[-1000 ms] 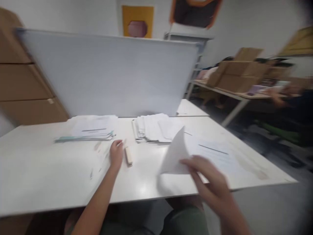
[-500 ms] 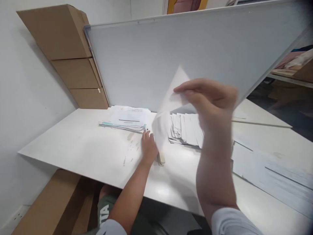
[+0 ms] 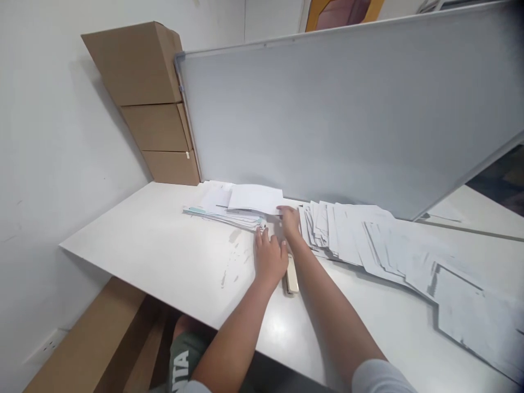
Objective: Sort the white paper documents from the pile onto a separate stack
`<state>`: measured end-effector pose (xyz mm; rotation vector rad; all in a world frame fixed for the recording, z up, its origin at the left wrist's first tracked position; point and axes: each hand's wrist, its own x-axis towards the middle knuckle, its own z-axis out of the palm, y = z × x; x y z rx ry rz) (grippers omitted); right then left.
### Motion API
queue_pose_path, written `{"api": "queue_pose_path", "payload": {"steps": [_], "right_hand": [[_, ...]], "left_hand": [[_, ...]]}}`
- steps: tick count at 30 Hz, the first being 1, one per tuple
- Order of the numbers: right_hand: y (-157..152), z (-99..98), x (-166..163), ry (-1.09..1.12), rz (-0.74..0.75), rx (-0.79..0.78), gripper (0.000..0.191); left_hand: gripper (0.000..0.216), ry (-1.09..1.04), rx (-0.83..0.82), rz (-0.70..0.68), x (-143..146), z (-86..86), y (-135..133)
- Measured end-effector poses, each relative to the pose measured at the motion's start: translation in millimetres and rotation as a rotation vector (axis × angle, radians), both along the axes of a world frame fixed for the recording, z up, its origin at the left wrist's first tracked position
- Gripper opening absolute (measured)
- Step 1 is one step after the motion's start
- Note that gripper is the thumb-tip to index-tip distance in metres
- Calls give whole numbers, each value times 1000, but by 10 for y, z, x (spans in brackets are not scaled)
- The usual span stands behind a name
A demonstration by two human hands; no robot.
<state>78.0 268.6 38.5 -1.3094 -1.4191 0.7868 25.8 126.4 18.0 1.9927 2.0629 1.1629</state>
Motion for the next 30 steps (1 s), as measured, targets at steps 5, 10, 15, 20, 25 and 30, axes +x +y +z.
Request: {"api": "queue_pose_path", "payload": {"steps": [5, 10, 15, 20, 25, 30], "right_hand": [[10, -190, 6, -269, 165, 43, 35], [98, -104, -70, -451, 301, 131, 35], [36, -21, -105, -532, 395, 200, 45], [49, 24, -115, -571, 354, 181, 68], [131, 68, 8, -381, 490, 164, 61], [-436, 124, 411, -160, 204, 214, 62]], "left_hand": [[35, -6, -7, -20, -19, 8, 28], [36, 9, -28, -25, -60, 17, 77], [29, 54, 16, -35, -109, 32, 132], [24, 69, 52, -37, -127, 82, 212], [23, 50, 36, -33, -231, 106, 346], [24, -45, 11, -28, -320, 191, 445]]}}
